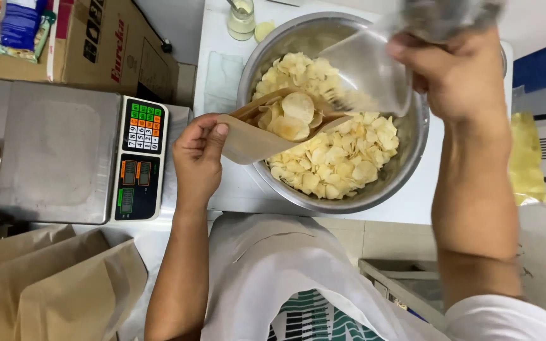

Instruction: Filling brown paper bags with dried fruit chips from a large bowl using a scoop and weighing them on a digital scale.

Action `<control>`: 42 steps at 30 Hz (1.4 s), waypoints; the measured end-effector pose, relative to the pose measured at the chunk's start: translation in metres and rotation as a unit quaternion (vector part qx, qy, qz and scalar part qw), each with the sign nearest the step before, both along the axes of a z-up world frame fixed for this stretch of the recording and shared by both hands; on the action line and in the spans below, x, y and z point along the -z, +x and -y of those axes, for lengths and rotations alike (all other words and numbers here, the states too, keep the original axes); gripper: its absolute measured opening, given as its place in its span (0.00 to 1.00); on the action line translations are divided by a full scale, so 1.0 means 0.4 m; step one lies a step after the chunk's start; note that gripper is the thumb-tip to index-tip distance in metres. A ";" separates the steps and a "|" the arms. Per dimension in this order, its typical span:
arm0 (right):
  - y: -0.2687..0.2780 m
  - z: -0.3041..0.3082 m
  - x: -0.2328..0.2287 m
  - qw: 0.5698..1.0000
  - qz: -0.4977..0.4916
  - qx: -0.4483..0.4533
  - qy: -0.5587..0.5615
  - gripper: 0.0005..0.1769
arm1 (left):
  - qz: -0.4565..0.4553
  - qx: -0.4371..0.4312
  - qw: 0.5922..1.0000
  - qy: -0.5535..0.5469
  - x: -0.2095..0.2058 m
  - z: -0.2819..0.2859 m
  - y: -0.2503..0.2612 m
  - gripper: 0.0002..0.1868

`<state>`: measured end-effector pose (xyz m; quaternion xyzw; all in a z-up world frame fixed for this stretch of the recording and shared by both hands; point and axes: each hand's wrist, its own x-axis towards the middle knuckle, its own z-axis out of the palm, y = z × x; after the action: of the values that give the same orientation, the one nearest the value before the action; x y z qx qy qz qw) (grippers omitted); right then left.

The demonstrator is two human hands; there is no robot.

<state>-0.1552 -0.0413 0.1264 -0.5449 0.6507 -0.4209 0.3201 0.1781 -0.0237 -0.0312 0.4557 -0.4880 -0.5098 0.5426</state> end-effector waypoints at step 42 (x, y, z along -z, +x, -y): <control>-0.057 0.017 0.448 0.942 0.250 0.223 -0.034 0.05 | -0.071 -0.354 0.906 -0.220 -0.044 -0.044 0.239 0.14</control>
<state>-0.1779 -0.0482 -0.0528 -0.2739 0.6399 -0.6260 0.3515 0.2737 -0.0059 -0.0138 0.4300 -0.3546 -0.1944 0.8072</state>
